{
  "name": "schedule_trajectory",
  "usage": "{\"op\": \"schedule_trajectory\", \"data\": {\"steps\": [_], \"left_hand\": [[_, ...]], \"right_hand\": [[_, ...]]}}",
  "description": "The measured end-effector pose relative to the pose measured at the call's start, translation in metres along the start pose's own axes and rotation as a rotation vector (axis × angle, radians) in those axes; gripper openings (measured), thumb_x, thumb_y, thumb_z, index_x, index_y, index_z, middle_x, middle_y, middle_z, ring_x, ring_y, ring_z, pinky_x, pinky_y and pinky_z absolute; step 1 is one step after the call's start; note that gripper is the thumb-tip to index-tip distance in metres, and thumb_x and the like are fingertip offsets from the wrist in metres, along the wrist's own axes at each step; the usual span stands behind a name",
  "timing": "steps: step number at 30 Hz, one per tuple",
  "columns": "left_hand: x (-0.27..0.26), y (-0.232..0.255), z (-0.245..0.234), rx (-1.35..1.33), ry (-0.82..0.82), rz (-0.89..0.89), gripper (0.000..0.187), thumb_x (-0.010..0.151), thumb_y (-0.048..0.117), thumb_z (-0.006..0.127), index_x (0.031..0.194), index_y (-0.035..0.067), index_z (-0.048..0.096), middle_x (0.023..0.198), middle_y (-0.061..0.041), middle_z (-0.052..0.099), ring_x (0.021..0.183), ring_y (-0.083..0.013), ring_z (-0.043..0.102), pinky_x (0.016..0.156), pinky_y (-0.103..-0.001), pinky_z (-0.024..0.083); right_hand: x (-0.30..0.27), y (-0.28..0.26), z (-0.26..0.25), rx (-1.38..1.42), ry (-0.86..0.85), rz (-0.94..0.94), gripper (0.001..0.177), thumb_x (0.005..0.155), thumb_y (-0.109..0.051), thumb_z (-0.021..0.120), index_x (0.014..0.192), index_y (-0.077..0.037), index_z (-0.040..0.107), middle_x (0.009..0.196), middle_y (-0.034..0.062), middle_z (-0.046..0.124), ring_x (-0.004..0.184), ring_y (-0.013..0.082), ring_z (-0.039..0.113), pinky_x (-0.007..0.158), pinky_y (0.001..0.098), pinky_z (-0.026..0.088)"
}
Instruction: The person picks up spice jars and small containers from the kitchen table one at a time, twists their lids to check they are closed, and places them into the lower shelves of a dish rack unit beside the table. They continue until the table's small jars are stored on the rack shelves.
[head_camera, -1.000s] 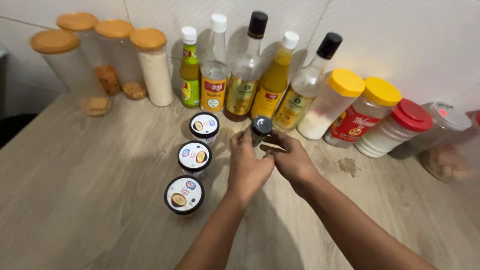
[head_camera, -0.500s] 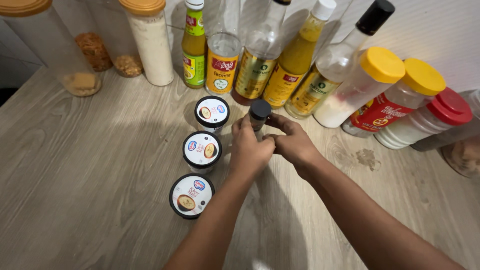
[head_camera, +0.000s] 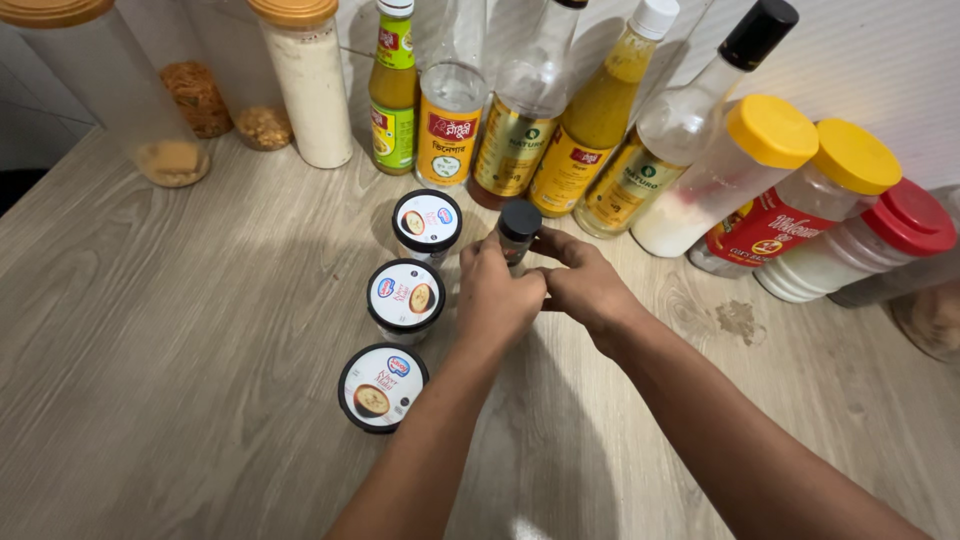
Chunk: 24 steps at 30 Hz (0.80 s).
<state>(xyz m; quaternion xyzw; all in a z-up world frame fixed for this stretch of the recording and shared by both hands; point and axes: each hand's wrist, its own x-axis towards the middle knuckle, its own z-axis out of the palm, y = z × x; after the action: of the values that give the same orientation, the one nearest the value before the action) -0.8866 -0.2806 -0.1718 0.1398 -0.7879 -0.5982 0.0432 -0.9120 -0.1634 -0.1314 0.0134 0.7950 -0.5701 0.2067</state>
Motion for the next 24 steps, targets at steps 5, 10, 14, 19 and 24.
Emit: {"op": "schedule_trajectory", "data": {"steps": [5, 10, 14, 19, 24], "left_hand": [[-0.001, 0.001, 0.001, 0.081, 0.004, -0.107, 0.068, 0.076, 0.022, 0.071, 0.140, 0.008, 0.053, 0.140, -0.019, 0.054, 0.128, -0.0357, 0.055, 0.105, -0.045, 0.046], [-0.015, 0.006, -0.002, 0.090, 0.075, -0.057, 0.065, 0.078, 0.026, 0.075, 0.137, 0.005, 0.057, 0.131, -0.020, 0.064, 0.120, -0.0325, 0.063, 0.100, -0.041, 0.049], [-0.049, 0.020, -0.008, -0.103, 0.106, -0.012, 0.052, 0.079, 0.022, 0.070, 0.127, 0.005, 0.066, 0.119, -0.013, 0.073, 0.103, -0.0238, 0.075, 0.090, -0.034, 0.056], [-0.108, 0.050, -0.015, -0.313, 0.115, 0.026, 0.046, 0.080, 0.025, 0.071, 0.120, 0.004, 0.070, 0.111, -0.009, 0.076, 0.096, -0.0165, 0.074, 0.083, -0.029, 0.058], [-0.174, 0.081, -0.015, -0.288, 0.149, -0.048, 0.040, 0.080, 0.026, 0.069, 0.115, 0.006, 0.073, 0.107, -0.005, 0.078, 0.083, -0.0133, 0.073, 0.075, -0.028, 0.057]], "right_hand": [[-0.004, 0.001, -0.003, -0.002, 0.021, 0.012, 0.069, 0.087, -0.005, 0.059, 0.153, -0.006, 0.037, 0.154, 0.0069, 0.048, 0.127, 0.0223, 0.062, 0.096, 0.0374, 0.060], [-0.027, -0.004, -0.010, 0.013, 0.085, 0.036, 0.073, 0.087, -0.006, 0.062, 0.155, -0.008, 0.035, 0.152, 0.0078, 0.052, 0.124, 0.0222, 0.063, 0.094, 0.0370, 0.058], [-0.062, -0.011, -0.019, 0.104, 0.086, 0.015, 0.068, 0.089, -0.010, 0.062, 0.153, -0.008, 0.039, 0.142, 0.0088, 0.064, 0.114, 0.0211, 0.068, 0.091, 0.0368, 0.058], [-0.122, -0.017, -0.036, 0.165, 0.078, -0.002, 0.060, 0.092, -0.017, 0.062, 0.149, -0.007, 0.046, 0.126, 0.0095, 0.075, 0.109, 0.0204, 0.071, 0.090, 0.0377, 0.057], [-0.182, -0.016, -0.054, 0.183, 0.038, -0.022, 0.057, 0.092, -0.020, 0.064, 0.145, -0.006, 0.050, 0.121, 0.0127, 0.077, 0.104, 0.0224, 0.073, 0.090, 0.0385, 0.059]]}}
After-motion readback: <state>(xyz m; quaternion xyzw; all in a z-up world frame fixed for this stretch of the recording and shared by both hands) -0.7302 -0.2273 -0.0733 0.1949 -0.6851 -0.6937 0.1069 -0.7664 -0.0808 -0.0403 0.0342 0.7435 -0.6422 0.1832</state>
